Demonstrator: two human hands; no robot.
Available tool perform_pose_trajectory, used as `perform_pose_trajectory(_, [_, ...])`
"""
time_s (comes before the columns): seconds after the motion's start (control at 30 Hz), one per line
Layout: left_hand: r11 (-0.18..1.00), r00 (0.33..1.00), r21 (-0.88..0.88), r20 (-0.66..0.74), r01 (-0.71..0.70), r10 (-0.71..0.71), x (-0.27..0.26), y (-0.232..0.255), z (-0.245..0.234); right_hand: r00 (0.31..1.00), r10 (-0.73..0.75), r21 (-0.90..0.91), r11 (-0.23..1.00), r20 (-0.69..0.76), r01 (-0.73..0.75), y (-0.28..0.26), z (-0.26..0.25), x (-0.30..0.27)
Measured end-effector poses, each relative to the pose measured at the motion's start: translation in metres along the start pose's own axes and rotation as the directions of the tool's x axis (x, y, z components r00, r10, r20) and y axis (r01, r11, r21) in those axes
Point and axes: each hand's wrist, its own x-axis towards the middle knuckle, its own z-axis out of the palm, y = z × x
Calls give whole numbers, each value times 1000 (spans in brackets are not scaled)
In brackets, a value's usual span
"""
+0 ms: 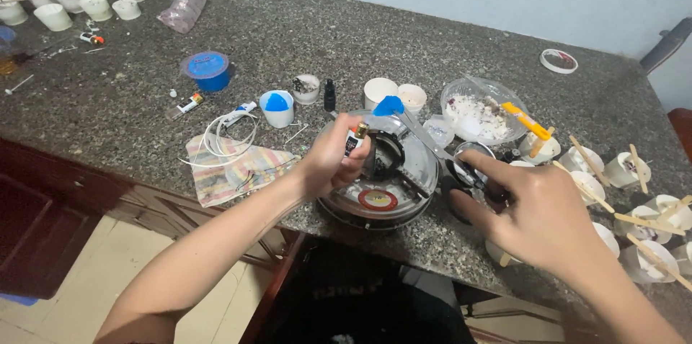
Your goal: Scooping wax flakes into a melting pot and lighting a portable stove to melt them.
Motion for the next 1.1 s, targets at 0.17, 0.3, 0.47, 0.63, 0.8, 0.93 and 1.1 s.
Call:
perform_pose_trajectory(0.17, [992, 991, -68, 90, 102, -96, 4, -6, -11, 1000, 3, -9, 1000, 5, -3, 0, 2, 2])
perform_pose_trajectory(0.3, [981, 991, -147, 71, 126, -117, 6, -10, -34, 996, 45, -97, 995, 74, -37, 6, 6, 4])
perform_pose_trajectory(0.47, [1000, 996, -19, -82, -24, 22, -14, 3, -65, 960, 97, -192, 980, 263, -47, 16, 19, 17])
perform_pose_trajectory(0.63, [999, 981, -35, -191, -23, 16, -28, 7, -79, 913, 97, -222, 975, 396, -7, 8, 27, 34])
perform_pose_trajectory(0.8, [999, 963, -33, -270, 14, -22, -30, 2, -86, 886, 167, -257, 965, 432, -56, -7, 23, 49])
perform_pose_trajectory(0.93, [999, 962, -54, -271, 4, -18, -32, 0, -91, 870, 183, -287, 957, 458, -50, -8, 16, 48])
perform_pose_trajectory(1.1, [999, 962, -52, -274, -7, -7, -32, 3, -89, 889, 117, -324, 945, 443, 37, 3, 30, 52])
